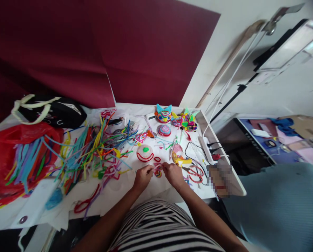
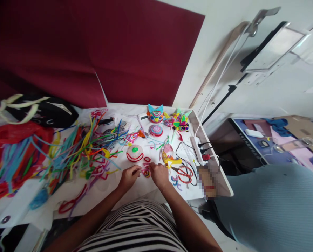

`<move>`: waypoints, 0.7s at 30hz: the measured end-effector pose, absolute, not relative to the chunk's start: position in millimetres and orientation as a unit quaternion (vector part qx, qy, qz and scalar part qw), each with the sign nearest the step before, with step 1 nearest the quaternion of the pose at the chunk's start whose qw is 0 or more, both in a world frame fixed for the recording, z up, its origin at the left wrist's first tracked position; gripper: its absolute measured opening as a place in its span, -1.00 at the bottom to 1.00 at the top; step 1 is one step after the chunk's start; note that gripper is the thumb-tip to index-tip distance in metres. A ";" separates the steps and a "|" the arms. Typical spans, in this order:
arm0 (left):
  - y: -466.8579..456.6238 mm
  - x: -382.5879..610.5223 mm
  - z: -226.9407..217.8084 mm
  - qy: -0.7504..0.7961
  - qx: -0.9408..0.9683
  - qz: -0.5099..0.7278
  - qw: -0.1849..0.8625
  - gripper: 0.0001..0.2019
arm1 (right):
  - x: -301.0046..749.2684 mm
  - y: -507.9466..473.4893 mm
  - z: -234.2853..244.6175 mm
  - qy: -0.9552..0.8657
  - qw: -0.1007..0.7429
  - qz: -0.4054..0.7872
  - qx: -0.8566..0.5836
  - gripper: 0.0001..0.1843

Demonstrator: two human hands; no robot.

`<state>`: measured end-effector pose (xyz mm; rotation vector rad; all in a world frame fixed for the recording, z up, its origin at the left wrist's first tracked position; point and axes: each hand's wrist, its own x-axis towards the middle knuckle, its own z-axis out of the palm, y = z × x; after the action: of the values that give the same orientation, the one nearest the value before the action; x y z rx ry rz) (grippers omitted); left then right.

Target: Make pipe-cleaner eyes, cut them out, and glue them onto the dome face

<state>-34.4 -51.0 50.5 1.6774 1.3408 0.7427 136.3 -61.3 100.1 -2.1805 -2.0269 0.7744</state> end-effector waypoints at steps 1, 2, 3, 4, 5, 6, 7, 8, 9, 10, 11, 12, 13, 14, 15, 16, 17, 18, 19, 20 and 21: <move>-50.7 -33.4 51.1 0.536 0.670 0.297 0.419 -0.81 | 137.3 -61.0 101.6 -0.662 0.025 0.243 -0.709 -0.71; -50.3 -32.3 51.8 0.537 0.670 0.297 0.418 -0.81 | 138.4 -60.6 102.9 -0.666 0.021 0.236 -0.707 -0.71; -49.7 -31.1 52.5 0.538 0.669 0.299 0.416 -0.81 | 139.8 -60.0 104.1 -0.672 0.018 0.230 -0.704 -0.71; -49.1 -29.8 53.4 0.538 0.669 0.301 0.415 -0.81 | 141.5 -59.0 105.0 -0.678 0.017 0.226 -0.699 -0.72; -48.4 -28.4 54.3 0.538 0.668 0.304 0.415 -0.80 | 143.5 -57.5 105.7 -0.684 0.017 0.223 -0.694 -0.72; -47.8 -26.8 55.3 0.538 0.667 0.307 0.415 -0.80 | 145.8 -55.4 106.1 -0.689 0.018 0.221 -0.690 -0.72; -47.4 -25.2 56.4 0.539 0.664 0.311 0.414 -0.79 | 148.5 -52.5 106.2 -0.692 0.018 0.221 -0.687 -0.72; -47.1 -23.7 57.5 0.542 0.660 0.315 0.413 -0.77 | 151.5 -48.7 106.0 -0.693 0.019 0.220 -0.686 -0.72; -47.1 -22.4 58.5 0.547 0.656 0.318 0.411 -0.73 | 154.8 -44.1 105.4 -0.693 0.020 0.219 -0.687 -0.71; -47.3 -21.4 59.5 0.552 0.651 0.321 0.410 -0.69 | 158.0 -38.6 104.4 -0.691 0.021 0.218 -0.689 -0.71; -47.7 -20.6 60.1 0.556 0.647 0.323 0.410 -0.66 | 161.1 -32.3 103.1 -0.688 0.023 0.215 -0.693 -0.70; -48.4 -20.2 60.6 0.559 0.644 0.323 0.411 -0.65 | 163.9 -25.4 101.3 -0.683 0.025 0.212 -0.698 -0.70; -49.4 -20.1 60.7 0.561 0.642 0.322 0.412 -0.66 | 166.3 -18.0 99.2 -0.678 0.027 0.209 -0.705 -0.69; -50.5 -20.4 60.5 0.562 0.640 0.321 0.415 -0.67 | 168.0 -10.4 96.7 -0.672 0.028 0.206 -0.711 -0.68; -51.7 -20.9 60.2 0.562 0.639 0.319 0.417 -0.69 | 169.2 -2.8 94.0 -0.665 0.029 0.203 -0.718 -0.67; -53.2 -21.8 59.8 0.562 0.638 0.317 0.420 -0.70 | 169.8 4.5 91.0 -0.660 0.028 0.201 -0.723 -0.66; -54.8 -23.0 59.4 0.562 0.638 0.314 0.423 -0.71 | 170.1 11.2 88.0 -0.656 0.027 0.198 -0.728 -0.66; -56.6 -24.6 59.0 0.562 0.637 0.311 0.427 -0.72 | 170.0 17.2 85.0 -0.653 0.026 0.196 -0.731 -0.66; -58.6 -26.7 58.8 0.561 0.636 0.307 0.431 -0.72 | 170.0 22.3 82.1 -0.651 0.023 0.193 -0.734 -0.66; -61.0 -29.2 58.7 0.562 0.635 0.303 0.435 -0.73 | 170.3 26.4 79.4 -0.651 0.021 0.188 -0.735 -0.66; -63.6 -32.1 58.6 0.563 0.633 0.297 0.439 -0.73 | 171.1 29.7 77.1 -0.652 0.018 0.184 -0.736 -0.66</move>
<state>-32.1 -63.6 58.6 1.5738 1.4002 0.7392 171.1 29.7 77.1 -2.2846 -2.0235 0.5704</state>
